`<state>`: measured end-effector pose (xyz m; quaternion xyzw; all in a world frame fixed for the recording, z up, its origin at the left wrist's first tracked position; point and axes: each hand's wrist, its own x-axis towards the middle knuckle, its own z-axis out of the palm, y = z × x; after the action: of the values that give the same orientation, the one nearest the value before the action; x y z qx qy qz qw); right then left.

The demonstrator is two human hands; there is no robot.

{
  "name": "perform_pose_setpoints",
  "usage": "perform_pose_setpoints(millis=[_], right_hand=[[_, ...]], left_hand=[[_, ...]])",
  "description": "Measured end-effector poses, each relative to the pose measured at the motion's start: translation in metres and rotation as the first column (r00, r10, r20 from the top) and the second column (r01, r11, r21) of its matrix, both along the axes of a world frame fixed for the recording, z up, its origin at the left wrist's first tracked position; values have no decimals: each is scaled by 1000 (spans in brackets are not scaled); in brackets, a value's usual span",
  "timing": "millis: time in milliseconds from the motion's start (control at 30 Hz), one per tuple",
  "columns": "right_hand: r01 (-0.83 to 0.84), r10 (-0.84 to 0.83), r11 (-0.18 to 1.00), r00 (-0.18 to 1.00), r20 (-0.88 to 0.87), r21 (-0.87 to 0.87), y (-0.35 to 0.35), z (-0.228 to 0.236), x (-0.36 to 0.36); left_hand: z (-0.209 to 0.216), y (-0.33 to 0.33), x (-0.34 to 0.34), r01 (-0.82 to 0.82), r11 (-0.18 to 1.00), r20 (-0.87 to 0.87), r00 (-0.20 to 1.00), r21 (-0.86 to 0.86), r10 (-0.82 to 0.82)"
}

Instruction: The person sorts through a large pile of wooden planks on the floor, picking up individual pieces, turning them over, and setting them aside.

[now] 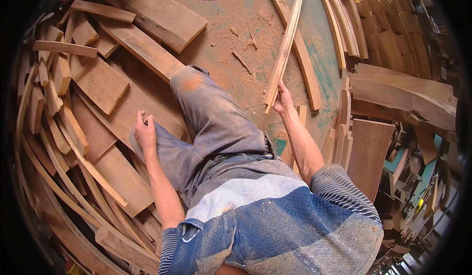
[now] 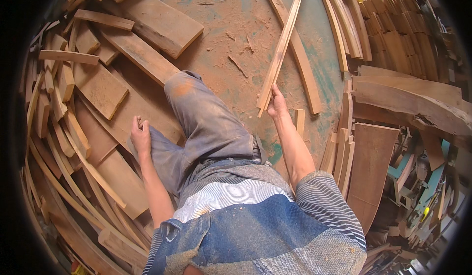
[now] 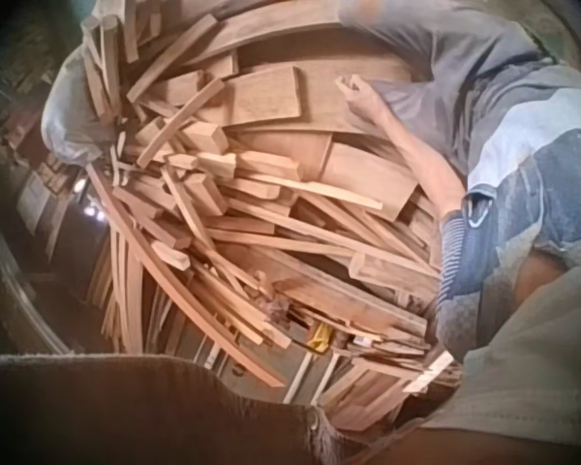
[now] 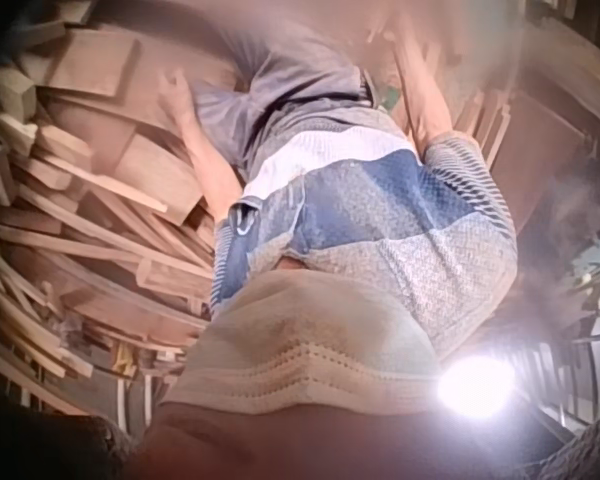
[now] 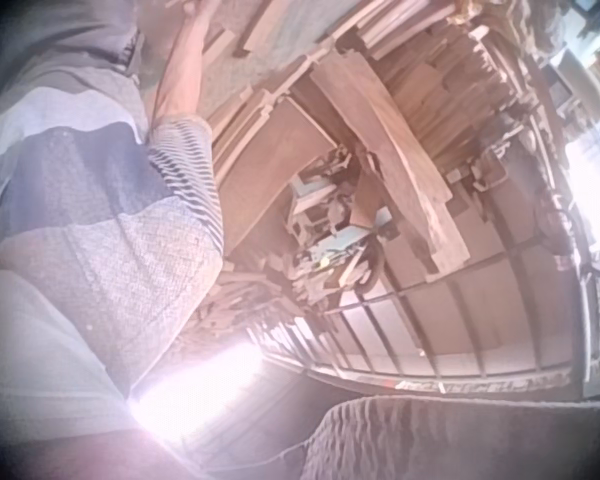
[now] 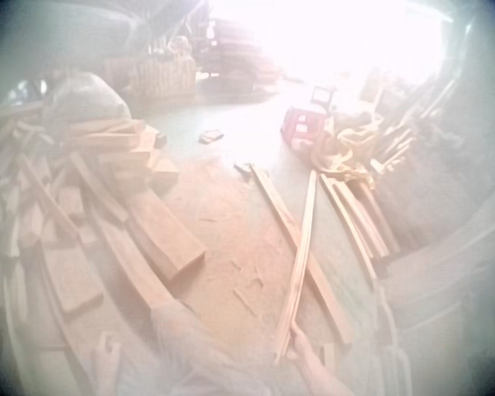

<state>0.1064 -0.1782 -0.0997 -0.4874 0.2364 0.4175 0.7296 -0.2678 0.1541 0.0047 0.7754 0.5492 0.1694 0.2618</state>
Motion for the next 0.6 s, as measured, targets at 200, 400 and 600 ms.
perform_pose_setpoints(millis=[200,400,600], right_hand=[[35,-35,999,999,-16,3,1,-3,-1],[-139,273,911,909,314,-389,-28,-53,5],[201,570,551,618,542,-810,-82,-38,94]], left_hand=[[-4,1,-3,10,1000,29,1000,-5,-9],[-8,3,-4,34,999,25,999,-8,-34],[7,-1,1,22,998,-44,999,-66,-25]])
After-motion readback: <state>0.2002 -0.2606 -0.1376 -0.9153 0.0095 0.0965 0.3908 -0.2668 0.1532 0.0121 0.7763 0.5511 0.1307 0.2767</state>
